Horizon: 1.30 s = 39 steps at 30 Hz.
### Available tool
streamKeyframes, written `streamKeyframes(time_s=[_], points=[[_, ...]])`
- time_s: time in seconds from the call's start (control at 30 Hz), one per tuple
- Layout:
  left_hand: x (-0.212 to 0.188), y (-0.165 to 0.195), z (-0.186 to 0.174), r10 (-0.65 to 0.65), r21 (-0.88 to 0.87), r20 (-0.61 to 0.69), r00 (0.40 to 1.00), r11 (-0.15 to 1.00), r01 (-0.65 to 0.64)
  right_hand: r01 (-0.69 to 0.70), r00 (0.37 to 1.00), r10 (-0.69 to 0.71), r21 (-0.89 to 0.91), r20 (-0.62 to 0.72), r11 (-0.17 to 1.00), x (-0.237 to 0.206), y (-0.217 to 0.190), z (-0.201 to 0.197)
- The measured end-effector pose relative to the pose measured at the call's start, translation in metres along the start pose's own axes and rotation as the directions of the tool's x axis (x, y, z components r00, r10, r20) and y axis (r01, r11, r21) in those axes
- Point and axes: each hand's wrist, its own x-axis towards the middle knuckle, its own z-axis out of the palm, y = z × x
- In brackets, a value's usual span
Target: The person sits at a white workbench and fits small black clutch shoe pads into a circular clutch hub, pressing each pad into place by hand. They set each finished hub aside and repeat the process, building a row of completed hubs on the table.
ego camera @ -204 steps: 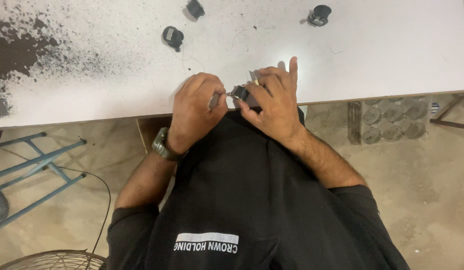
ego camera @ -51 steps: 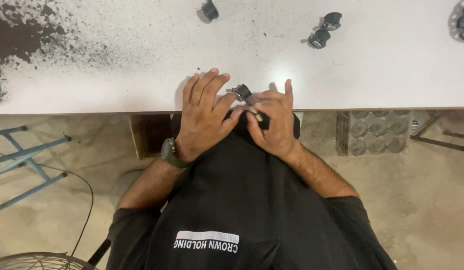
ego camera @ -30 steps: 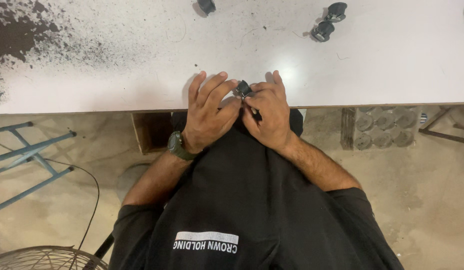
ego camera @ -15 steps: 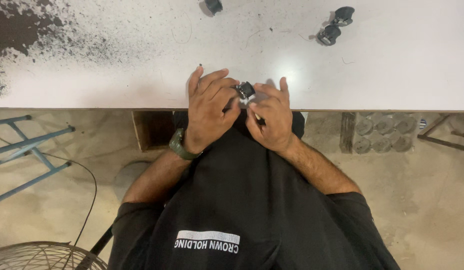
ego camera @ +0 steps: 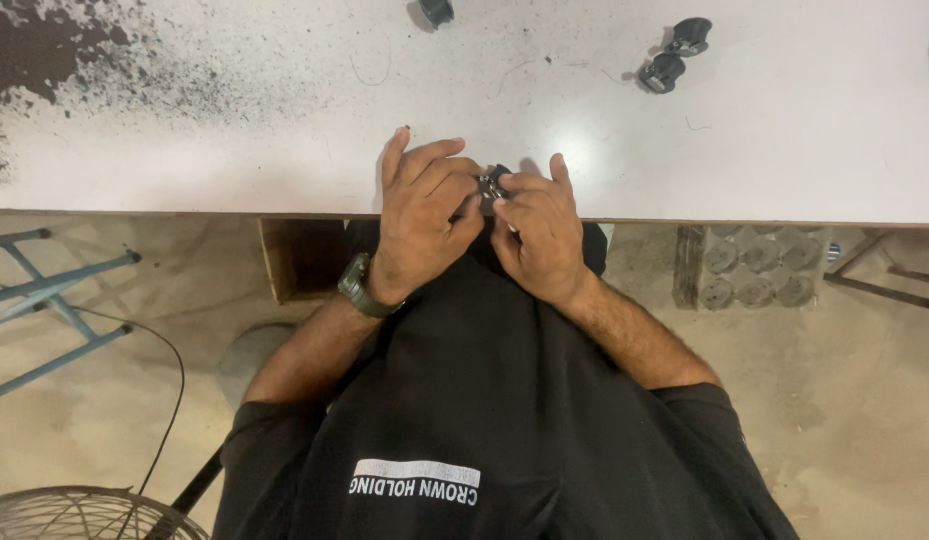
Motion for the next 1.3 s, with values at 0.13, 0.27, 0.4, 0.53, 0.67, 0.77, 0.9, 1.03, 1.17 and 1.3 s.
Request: streamKeyframes(time_s=[0.13, 0.27, 0.4, 0.53, 0.67, 0.77, 0.9, 1.03, 1.17, 1.3], points=[[0.002, 0.002, -0.005, 0.013, -0.034, -0.027, 1.000, 0.999, -0.014, 0.062, 0.997, -0.060, 0.036, -0.038, 0.997, 0.005, 0.004, -0.014], [0.005, 0.002, -0.013, -0.059, -0.062, 0.032, 0.998, 0.996, 0.061, -0.041, 0.998, 0.035, -0.124, -0.052, 0.991, 0.011, 0.006, -0.030], [0.014, 0.001, -0.020, -0.098, -0.011, 0.107, 0.989, 0.995, 0.100, -0.132, 0.991, 0.136, -0.168, 0.009, 0.977, 0.022, 0.006, -0.032], [0.026, 0.004, -0.024, -0.029, -0.038, 0.084, 0.996, 0.999, 0.032, -0.140, 0.986, 0.151, -0.144, 0.067, 0.980, 0.028, 0.002, -0.029], [0.030, 0.008, -0.024, 0.014, -0.070, 0.103, 0.995, 0.998, -0.006, -0.111, 0.986, 0.132, -0.186, 0.102, 0.976, 0.028, 0.006, -0.028], [0.027, 0.008, -0.024, 0.047, -0.004, 0.103, 0.994, 0.999, -0.047, -0.114, 0.989, 0.130, -0.183, 0.077, 0.977, 0.025, 0.010, -0.026], [0.022, 0.008, -0.020, 0.153, 0.157, 0.096, 0.984, 0.973, -0.166, -0.124, 0.988, 0.137, -0.162, 0.067, 0.979, 0.022, 0.011, -0.023], [0.020, 0.009, -0.017, 0.208, 0.156, 0.102, 0.973, 0.962, -0.222, -0.065, 0.988, 0.089, -0.180, 0.128, 0.981, 0.022, 0.010, -0.024], [0.025, 0.009, -0.021, 0.015, -0.045, 0.121, 0.993, 0.999, -0.009, -0.016, 0.984, 0.044, -0.161, 0.171, 0.987, 0.023, 0.011, -0.025], [0.029, 0.009, -0.023, -0.165, -0.154, 0.172, 0.971, 0.969, 0.192, -0.065, 0.986, 0.087, -0.156, 0.141, 0.986, 0.024, 0.009, -0.026]])
